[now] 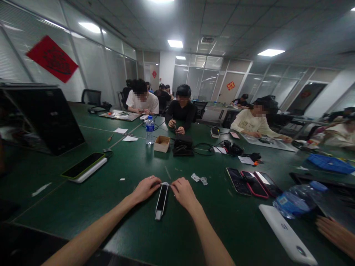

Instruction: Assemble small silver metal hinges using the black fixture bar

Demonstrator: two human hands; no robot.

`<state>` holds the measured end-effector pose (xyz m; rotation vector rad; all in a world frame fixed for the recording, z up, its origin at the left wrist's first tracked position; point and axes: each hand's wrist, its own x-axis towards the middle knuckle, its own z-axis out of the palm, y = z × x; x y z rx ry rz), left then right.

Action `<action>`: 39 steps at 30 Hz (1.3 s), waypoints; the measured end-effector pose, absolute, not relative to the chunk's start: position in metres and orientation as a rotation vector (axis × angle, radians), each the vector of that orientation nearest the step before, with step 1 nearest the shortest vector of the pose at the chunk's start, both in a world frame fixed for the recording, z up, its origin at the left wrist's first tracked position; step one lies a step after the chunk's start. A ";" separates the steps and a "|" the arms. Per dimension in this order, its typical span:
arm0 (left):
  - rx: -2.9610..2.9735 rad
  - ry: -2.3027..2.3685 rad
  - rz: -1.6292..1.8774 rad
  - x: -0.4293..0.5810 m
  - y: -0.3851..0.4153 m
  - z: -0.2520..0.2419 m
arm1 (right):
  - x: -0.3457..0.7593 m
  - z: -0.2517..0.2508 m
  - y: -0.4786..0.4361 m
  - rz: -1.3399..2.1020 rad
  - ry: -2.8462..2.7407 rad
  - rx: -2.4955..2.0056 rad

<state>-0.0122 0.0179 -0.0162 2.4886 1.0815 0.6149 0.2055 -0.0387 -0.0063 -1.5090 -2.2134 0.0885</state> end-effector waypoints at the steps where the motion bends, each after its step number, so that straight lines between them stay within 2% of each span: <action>1: 2.492 1.085 0.615 -0.012 0.018 -0.016 | 0.206 -0.007 -0.038 0.079 -2.212 -1.506; 33: 2.488 1.152 0.629 -0.007 0.013 -0.011 | 0.209 -0.002 -0.038 0.109 -2.205 -1.488; 39: 2.458 1.153 0.602 -0.009 0.013 -0.007 | 0.250 0.013 -0.040 0.039 -2.009 -1.670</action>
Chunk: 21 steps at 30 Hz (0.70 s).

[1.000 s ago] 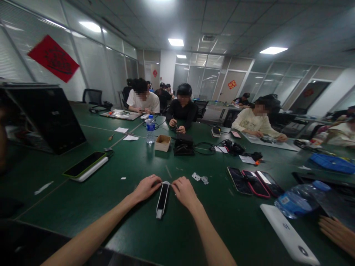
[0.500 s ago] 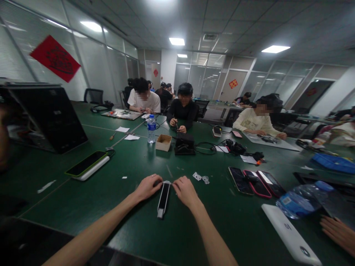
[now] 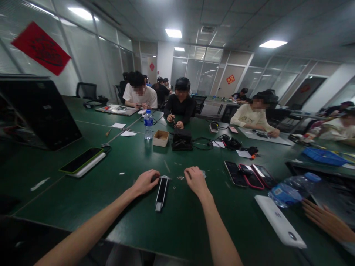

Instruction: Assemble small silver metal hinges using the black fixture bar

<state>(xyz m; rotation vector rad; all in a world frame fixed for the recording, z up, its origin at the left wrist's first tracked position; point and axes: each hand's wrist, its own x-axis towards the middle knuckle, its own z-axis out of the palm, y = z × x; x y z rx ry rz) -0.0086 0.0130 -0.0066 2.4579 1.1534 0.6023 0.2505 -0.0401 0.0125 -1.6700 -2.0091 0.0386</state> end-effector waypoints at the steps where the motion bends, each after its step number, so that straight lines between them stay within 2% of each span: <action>1: 2.454 1.153 0.593 -0.009 0.013 -0.006 | 0.258 0.013 -0.041 0.033 -1.978 -1.715; 6: 2.444 1.161 0.560 -0.009 0.013 -0.003 | 0.272 0.006 -0.043 0.095 -1.978 -1.826; 21: 2.501 1.090 0.565 -0.010 0.012 -0.003 | 0.253 -0.004 -0.034 0.128 -2.146 -1.754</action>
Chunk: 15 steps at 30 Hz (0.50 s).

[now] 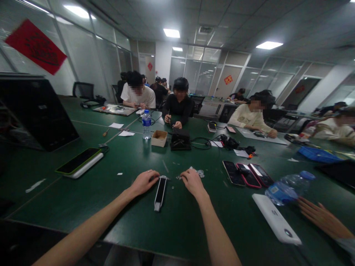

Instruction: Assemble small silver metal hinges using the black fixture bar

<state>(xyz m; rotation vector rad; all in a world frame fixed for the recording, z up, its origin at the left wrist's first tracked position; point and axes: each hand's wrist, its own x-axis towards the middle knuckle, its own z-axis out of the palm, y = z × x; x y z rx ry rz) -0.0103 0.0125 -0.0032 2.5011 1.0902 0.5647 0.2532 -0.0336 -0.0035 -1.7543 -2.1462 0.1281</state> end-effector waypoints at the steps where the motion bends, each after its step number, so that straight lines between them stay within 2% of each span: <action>1: 2.506 1.093 0.564 -0.010 0.013 -0.004 | 0.253 -0.003 -0.033 0.126 -2.153 -1.755; 15: 2.455 1.125 0.593 -0.010 0.013 -0.005 | 0.244 0.008 -0.034 0.277 -2.050 -2.031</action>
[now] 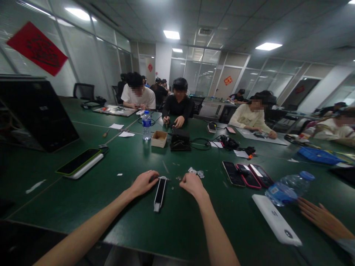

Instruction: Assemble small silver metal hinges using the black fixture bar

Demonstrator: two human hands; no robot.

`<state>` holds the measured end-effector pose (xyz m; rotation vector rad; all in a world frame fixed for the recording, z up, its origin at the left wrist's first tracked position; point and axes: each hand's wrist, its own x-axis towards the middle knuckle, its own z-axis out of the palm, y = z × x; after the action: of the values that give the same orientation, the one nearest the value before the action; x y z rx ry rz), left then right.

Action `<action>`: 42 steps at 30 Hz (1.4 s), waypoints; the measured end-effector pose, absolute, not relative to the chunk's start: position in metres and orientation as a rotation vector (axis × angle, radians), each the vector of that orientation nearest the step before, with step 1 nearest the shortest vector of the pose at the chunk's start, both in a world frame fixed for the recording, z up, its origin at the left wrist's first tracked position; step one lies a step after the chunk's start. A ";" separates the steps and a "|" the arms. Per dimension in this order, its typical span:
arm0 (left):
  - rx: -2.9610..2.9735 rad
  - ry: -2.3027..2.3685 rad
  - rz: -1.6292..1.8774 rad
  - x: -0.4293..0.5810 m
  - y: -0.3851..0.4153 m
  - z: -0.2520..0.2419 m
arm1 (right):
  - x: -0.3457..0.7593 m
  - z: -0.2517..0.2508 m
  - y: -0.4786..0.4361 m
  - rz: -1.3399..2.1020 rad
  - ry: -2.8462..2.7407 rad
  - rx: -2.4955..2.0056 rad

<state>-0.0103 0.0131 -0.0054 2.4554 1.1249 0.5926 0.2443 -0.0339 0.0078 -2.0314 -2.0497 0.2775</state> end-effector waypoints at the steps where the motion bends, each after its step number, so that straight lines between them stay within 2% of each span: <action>1: 2.453 1.126 0.596 -0.010 0.013 -0.006 | 0.245 0.008 -0.035 0.288 -2.048 -2.031; 12: 2.424 1.165 0.637 -0.009 0.011 -0.002 | 0.243 0.012 -0.041 0.334 -2.071 -1.883; 17: 2.417 1.204 0.789 -0.009 0.010 -0.001 | 0.233 0.013 -0.041 0.178 -2.092 -1.719; 20: 2.433 1.106 0.861 -0.009 0.008 0.002 | 0.215 0.013 -0.043 0.055 -2.124 -1.484; 26: 2.454 0.765 0.808 -0.006 0.003 0.001 | 0.182 0.003 -0.047 0.085 -2.172 -1.206; 42: 2.386 0.678 0.779 -0.009 0.004 0.004 | 0.186 0.002 -0.046 -0.032 -2.072 -1.342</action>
<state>-0.0090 0.0039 0.0042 2.3855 0.6775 0.7785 0.1864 -0.0458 0.0017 -1.3419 -2.0723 -0.0324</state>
